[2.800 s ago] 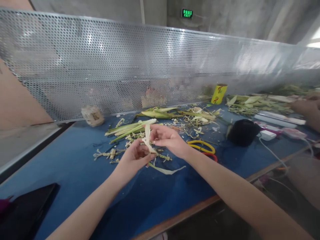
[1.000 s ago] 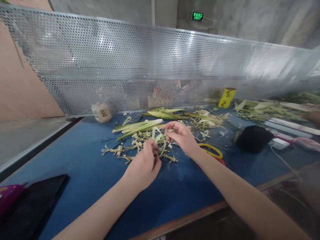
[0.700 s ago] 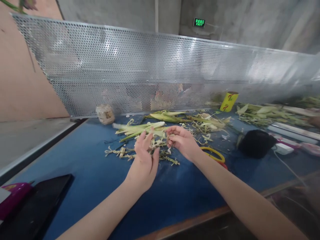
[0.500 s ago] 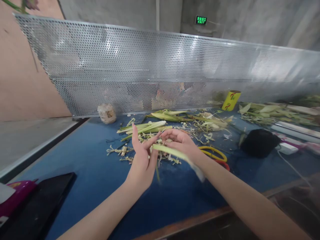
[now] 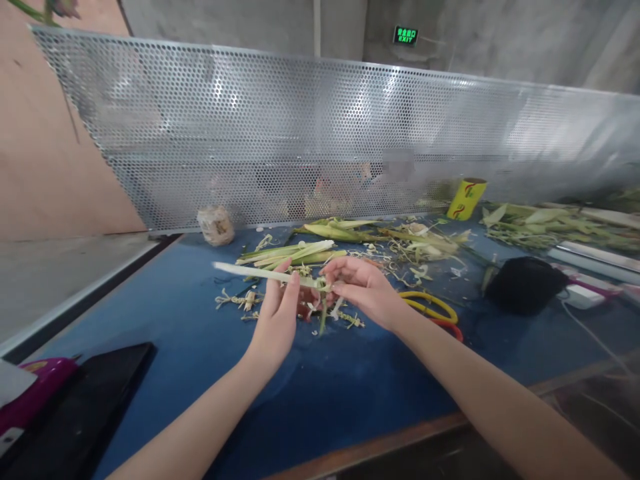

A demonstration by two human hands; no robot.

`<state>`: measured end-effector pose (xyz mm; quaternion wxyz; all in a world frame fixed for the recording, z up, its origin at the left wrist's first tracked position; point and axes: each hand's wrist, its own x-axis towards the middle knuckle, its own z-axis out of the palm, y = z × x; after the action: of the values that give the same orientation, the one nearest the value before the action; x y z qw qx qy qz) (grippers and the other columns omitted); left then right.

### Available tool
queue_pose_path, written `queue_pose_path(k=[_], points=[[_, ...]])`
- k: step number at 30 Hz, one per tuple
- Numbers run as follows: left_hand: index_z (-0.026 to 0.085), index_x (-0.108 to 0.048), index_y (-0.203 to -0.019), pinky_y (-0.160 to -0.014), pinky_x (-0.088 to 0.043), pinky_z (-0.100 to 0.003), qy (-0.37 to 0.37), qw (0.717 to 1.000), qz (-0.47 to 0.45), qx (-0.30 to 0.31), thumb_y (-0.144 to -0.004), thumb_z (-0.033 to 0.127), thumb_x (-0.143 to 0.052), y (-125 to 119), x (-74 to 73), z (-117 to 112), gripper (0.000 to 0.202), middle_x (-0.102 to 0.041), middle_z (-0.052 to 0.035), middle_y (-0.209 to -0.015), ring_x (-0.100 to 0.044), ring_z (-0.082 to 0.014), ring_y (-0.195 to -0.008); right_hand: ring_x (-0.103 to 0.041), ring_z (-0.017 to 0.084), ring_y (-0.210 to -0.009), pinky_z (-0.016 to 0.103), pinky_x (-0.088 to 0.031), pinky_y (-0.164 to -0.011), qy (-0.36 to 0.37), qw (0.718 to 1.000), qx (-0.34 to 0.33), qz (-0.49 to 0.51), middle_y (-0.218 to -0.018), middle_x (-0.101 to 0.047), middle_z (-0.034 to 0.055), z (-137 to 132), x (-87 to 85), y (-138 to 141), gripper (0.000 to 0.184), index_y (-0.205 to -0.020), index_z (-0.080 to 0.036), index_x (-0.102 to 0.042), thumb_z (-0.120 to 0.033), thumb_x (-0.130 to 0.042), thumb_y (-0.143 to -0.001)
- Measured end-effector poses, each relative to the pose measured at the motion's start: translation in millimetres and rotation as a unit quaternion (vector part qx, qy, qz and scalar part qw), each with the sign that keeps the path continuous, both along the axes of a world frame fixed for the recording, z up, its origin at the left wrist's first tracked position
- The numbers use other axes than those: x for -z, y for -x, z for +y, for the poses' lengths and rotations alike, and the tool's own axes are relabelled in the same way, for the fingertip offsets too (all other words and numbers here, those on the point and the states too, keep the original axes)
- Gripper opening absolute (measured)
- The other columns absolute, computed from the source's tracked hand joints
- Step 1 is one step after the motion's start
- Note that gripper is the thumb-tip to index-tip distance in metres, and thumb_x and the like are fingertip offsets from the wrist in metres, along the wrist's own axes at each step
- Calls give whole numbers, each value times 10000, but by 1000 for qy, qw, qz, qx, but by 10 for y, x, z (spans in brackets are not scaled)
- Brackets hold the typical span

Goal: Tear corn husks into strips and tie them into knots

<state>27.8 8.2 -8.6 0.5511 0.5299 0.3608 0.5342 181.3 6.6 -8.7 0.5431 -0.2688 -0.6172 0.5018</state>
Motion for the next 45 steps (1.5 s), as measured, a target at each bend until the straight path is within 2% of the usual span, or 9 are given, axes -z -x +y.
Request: queue_pose_path(k=[5,9,12,16,21,29,36,41,45], points=[[198,-350,-1239,-489,-445,-269,-33,995,73,-52,-780,362,-528,4,-12,-4,518,-565,-15,-737,-557,-162,-626,-555,89,-621,267,-488,-620,-8,999,7,-39,-753,-523,-15,11,0,-3,187,-902,-183,-543,-101,-537,-733],[164,-600,-682,-657,-485,-331,-123,965,212,-94,-772,390,-521,62,-29,34,256,-513,-119,-1177,-571,-228,-901,-540,82,-592,253,-478,-584,9,998,13,-54,-743,-523,-22,-18,-30,16,187,-863,-187,-511,-102,-567,-706],[181,-566,-521,-810,-461,-388,-178,943,265,-90,-762,379,-543,97,-24,55,312,-556,-118,-1148,-480,-290,-1103,-545,83,-587,251,-471,-582,31,997,18,-63,-726,-529,-24,-19,-41,13,184,-833,-184,-486,-131,-601,-700],[178,-616,-812,-736,-500,-357,-153,963,214,-49,-752,353,-570,90,-12,47,190,-593,-105,-1066,-612,-221,-857,-483,63,-446,215,-394,-455,96,991,39,-87,-588,-498,-46,14,-10,-3,163,-745,-174,-456,-310,-530,-798],[181,-382,-1197,-629,-508,-304,-130,974,183,-31,-738,313,-594,51,1,15,522,-607,-60,-897,-621,-169,-689,-403,51,-391,185,-313,-404,124,985,5,-119,-490,-456,-73,26,42,22,238,-801,-177,-482,-413,-511,-812],[188,-321,-1272,-626,-463,-323,-225,935,273,-11,-828,302,-454,65,80,-27,477,-577,-25,-683,-576,-182,-580,-491,70,-447,184,-370,-418,89,972,76,-205,-543,-513,-41,12,47,42,89,-763,-174,-551,-261,-544,-784],[120,-224,-1362,-464,-351,-280,-219,900,371,-64,-840,353,-415,44,28,-124,602,-562,-8,-549,-512,-187,-434,-489,77,-429,193,-404,-418,53,977,87,-187,-541,-523,-37,22,97,88,75,-768,-187,-512,-234,-479,-817],[210,-168,-1396,-530,-416,-285,-157,938,304,-57,-857,415,-375,46,90,-74,612,-596,4,-575,-559,-179,-506,-463,83,-414,195,-387,-416,28,973,112,-199,-509,-502,-51,-2,72,92,54,-822,-206,-489,-260,-480,-825],[228,-104,-1406,-510,-461,-295,-49,979,198,17,-835,490,-381,21,107,-41,687,-588,2,-585,-586,-187,-520,-434,74,-403,190,-356,-423,-3,970,124,-210,-521,-496,-60,-33,81,115,24,-827,-219,-449,-239,-452,-839]])
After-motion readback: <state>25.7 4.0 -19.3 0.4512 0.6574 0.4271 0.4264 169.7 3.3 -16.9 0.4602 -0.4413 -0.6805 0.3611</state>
